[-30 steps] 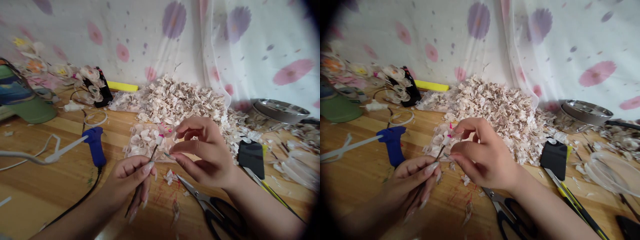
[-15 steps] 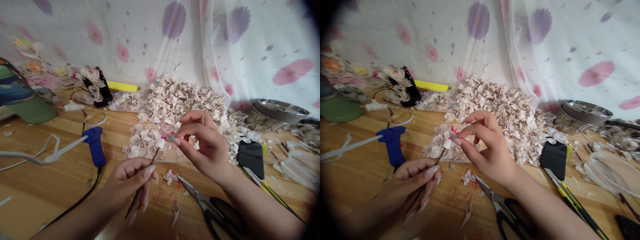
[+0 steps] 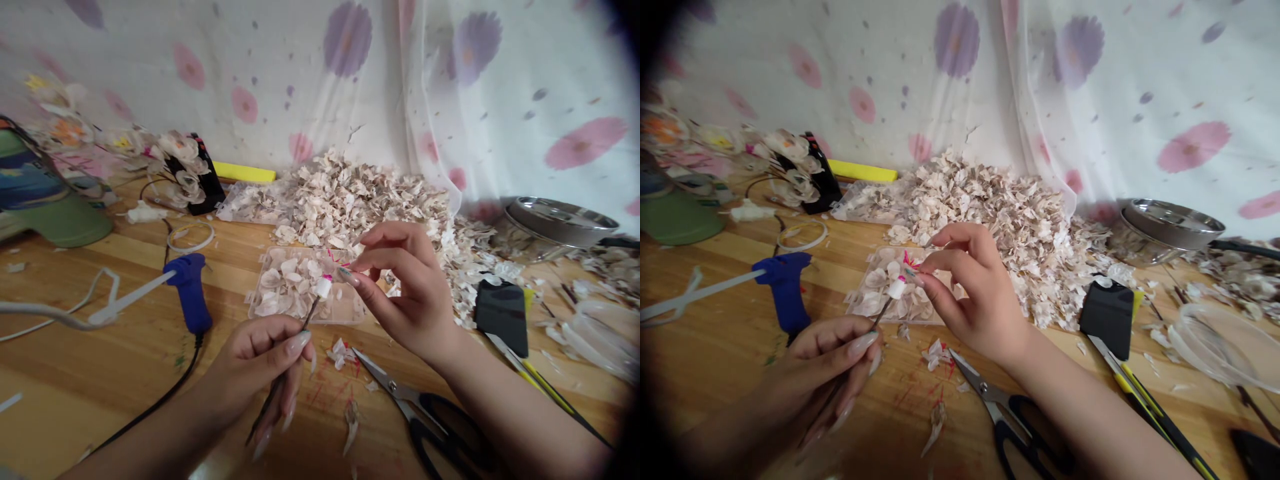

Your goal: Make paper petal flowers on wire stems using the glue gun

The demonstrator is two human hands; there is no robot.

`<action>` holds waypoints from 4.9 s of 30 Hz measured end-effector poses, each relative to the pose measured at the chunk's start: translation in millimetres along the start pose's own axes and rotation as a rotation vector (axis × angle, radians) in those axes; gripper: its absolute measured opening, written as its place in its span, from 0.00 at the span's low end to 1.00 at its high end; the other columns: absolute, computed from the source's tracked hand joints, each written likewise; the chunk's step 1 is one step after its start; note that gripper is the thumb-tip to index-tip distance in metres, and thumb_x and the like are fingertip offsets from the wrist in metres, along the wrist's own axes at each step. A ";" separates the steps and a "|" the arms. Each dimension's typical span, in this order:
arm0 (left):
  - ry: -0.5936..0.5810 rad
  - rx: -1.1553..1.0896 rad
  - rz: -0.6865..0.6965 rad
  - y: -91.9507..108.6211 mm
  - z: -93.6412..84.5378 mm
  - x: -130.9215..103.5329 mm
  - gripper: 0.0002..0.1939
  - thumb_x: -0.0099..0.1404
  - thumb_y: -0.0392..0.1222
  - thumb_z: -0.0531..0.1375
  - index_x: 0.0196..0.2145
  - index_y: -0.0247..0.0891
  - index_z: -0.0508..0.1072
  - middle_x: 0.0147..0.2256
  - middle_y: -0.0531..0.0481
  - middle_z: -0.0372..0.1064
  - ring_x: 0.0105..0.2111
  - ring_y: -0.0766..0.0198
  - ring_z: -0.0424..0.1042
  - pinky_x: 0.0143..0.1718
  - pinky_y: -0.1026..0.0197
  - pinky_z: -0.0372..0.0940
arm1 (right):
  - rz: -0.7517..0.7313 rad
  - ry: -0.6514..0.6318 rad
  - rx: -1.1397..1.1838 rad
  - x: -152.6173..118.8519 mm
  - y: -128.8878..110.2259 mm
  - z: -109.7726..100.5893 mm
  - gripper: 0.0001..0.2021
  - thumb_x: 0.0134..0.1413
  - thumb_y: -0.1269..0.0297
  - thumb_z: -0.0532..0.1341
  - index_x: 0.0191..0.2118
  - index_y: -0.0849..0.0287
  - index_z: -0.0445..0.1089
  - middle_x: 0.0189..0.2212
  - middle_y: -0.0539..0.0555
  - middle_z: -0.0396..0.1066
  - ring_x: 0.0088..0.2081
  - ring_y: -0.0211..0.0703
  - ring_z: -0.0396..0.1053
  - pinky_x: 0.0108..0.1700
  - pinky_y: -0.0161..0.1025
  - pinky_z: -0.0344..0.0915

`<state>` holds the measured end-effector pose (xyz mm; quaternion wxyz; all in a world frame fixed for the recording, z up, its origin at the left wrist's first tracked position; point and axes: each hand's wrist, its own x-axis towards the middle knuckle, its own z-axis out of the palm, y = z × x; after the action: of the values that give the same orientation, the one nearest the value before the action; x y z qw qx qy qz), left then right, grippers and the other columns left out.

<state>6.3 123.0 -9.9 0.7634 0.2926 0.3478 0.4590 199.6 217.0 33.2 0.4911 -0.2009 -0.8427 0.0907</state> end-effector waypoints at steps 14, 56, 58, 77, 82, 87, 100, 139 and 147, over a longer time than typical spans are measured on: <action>-0.086 0.010 -0.050 -0.6 -4.8 0.6 0.12 0.58 0.50 0.68 0.27 0.38 0.77 0.14 0.53 0.74 0.06 0.75 0.63 0.07 0.76 0.61 | -0.049 0.026 -0.093 -2.0 3.0 3.8 0.07 0.56 0.74 0.63 0.40 0.61 0.67 0.42 0.59 0.64 0.46 0.46 0.68 0.43 0.44 0.71; -0.012 0.097 0.146 -7.5 -8.1 8.1 0.15 0.60 0.52 0.65 0.29 0.38 0.71 0.14 0.56 0.72 0.06 0.72 0.62 0.06 0.74 0.58 | -0.114 0.084 0.034 -8.2 -26.2 -2.9 0.09 0.54 0.76 0.60 0.41 0.59 0.69 0.21 0.49 0.73 0.19 0.35 0.66 0.22 0.33 0.63; -0.006 0.127 0.169 -6.5 -8.2 6.7 0.15 0.61 0.52 0.65 0.30 0.38 0.71 0.14 0.56 0.72 0.06 0.71 0.62 0.07 0.73 0.58 | 0.078 0.024 0.187 -8.8 -22.0 3.4 0.03 0.57 0.71 0.60 0.32 0.59 0.70 0.18 0.47 0.69 0.18 0.33 0.63 0.21 0.32 0.60; -0.057 0.906 0.707 -8.5 -9.3 9.0 0.16 0.67 0.35 0.56 0.26 0.42 0.80 0.21 0.50 0.76 0.20 0.63 0.74 0.23 0.65 0.67 | 0.194 -0.201 0.903 -11.9 -17.9 22.6 0.05 0.55 0.67 0.66 0.37 0.60 0.77 0.32 0.53 0.73 0.33 0.36 0.72 0.34 0.33 0.72; -0.012 0.917 0.759 -7.3 -6.7 9.8 0.14 0.62 0.30 0.57 0.26 0.44 0.79 0.21 0.55 0.74 0.21 0.63 0.72 0.25 0.63 0.66 | 0.146 -0.231 0.897 -12.9 -17.8 18.2 0.08 0.57 0.61 0.65 0.38 0.60 0.76 0.35 0.55 0.72 0.34 0.37 0.72 0.37 0.35 0.72; -0.026 0.929 0.736 -5.1 -3.3 9.4 0.14 0.63 0.33 0.56 0.31 0.46 0.80 0.22 0.53 0.74 0.22 0.60 0.71 0.27 0.60 0.65 | 0.141 -0.199 0.861 -15.2 -21.8 18.1 0.07 0.55 0.63 0.66 0.37 0.60 0.76 0.35 0.55 0.71 0.34 0.36 0.71 0.36 0.34 0.72; 0.040 1.063 0.919 -9.1 -9.1 10.8 0.14 0.62 0.29 0.57 0.27 0.45 0.77 0.22 0.54 0.73 0.22 0.64 0.70 0.25 0.64 0.61 | 0.159 -0.222 0.834 -10.3 -22.6 16.5 0.09 0.52 0.69 0.67 0.40 0.64 0.76 0.35 0.56 0.71 0.36 0.38 0.70 0.40 0.35 0.71; 0.281 0.622 0.685 -23.2 -10.7 15.6 0.08 0.70 0.39 0.55 0.34 0.43 0.73 0.21 0.61 0.73 0.18 0.74 0.71 0.20 0.75 0.61 | 0.782 -0.128 0.825 -16.5 -4.1 33.3 0.10 0.46 0.59 0.71 0.27 0.60 0.74 0.23 0.49 0.71 0.23 0.32 0.64 0.27 0.33 0.64; 0.264 0.662 0.653 -21.0 -9.3 14.0 0.08 0.70 0.40 0.56 0.33 0.43 0.73 0.21 0.60 0.72 0.19 0.74 0.71 0.20 0.74 0.61 | 0.680 -0.194 0.680 -14.7 -9.2 27.2 0.08 0.57 0.66 0.60 0.31 0.61 0.75 0.22 0.49 0.71 0.24 0.32 0.65 0.29 0.32 0.64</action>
<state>14.0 128.3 -35.2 0.3947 0.5528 0.4590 0.5726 180.3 203.6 11.1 0.3906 -0.2835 -0.6941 0.5342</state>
